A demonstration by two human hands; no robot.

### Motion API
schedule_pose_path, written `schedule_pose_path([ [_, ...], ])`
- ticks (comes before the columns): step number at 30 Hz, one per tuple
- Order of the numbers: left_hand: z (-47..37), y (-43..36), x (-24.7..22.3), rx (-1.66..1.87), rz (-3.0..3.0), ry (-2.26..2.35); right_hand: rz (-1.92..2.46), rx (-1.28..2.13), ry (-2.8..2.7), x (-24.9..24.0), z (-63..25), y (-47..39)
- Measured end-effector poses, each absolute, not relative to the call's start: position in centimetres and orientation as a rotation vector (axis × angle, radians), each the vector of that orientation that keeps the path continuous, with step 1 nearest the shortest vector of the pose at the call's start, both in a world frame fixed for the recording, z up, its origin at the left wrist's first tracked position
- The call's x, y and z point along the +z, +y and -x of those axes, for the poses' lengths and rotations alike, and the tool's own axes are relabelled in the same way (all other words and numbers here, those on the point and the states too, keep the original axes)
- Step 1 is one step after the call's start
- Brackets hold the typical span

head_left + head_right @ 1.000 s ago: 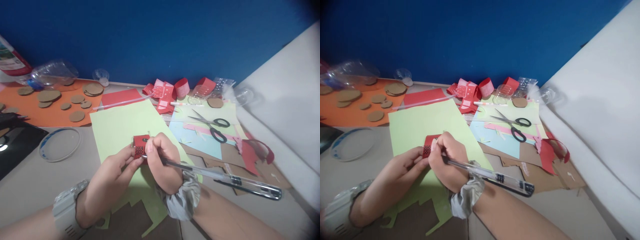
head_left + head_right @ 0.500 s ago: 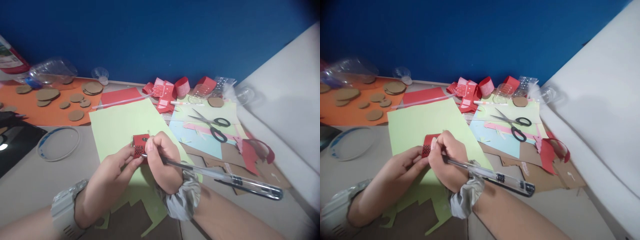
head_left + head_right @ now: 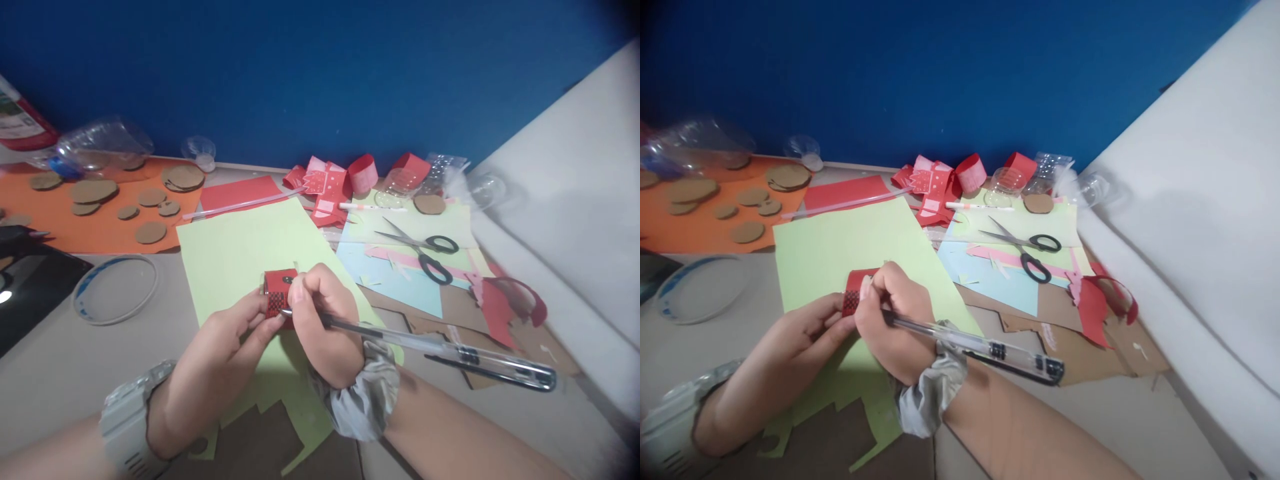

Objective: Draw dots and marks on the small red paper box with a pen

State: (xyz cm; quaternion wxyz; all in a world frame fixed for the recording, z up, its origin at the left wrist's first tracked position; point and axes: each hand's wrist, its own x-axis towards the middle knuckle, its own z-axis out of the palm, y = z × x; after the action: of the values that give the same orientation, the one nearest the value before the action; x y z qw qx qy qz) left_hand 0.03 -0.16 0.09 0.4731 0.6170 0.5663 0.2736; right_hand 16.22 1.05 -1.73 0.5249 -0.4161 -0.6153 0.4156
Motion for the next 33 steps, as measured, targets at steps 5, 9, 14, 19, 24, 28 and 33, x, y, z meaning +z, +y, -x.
schedule_pose_path([
  [5, 0.11, -0.20, -0.13, 0.667, -1.536, 1.384, 1.002, 1.008, -1.461, -1.78, -16.21, 1.01],
  [9, 0.14, -0.18, -0.18, 0.680, -1.541, 1.370, 0.975, 1.008, -1.470, -1.59, -16.27, 1.17],
  [14, 0.21, -0.14, -0.20, 0.681, -1.547, 1.369, 1.009, 1.025, -1.460, -1.26, -16.21, 1.20],
  [19, 0.16, -0.17, -0.07, 0.688, -1.564, 1.365, 1.020, 1.057, -1.460, -1.48, -16.25, 1.03],
  [24, 0.24, -0.26, -0.23, 0.684, -1.570, 1.373, 0.987, 1.058, -1.452, -1.54, -16.23, 1.06],
  [28, 0.39, -0.33, -0.54, 0.689, -1.572, 1.363, 1.007, 1.047, -1.445, -1.32, -16.13, 1.09],
  [33, 0.33, -0.32, -0.41, 0.680, -1.554, 1.352, 1.025, 1.028, -1.449, -1.35, -16.11, 1.16],
])
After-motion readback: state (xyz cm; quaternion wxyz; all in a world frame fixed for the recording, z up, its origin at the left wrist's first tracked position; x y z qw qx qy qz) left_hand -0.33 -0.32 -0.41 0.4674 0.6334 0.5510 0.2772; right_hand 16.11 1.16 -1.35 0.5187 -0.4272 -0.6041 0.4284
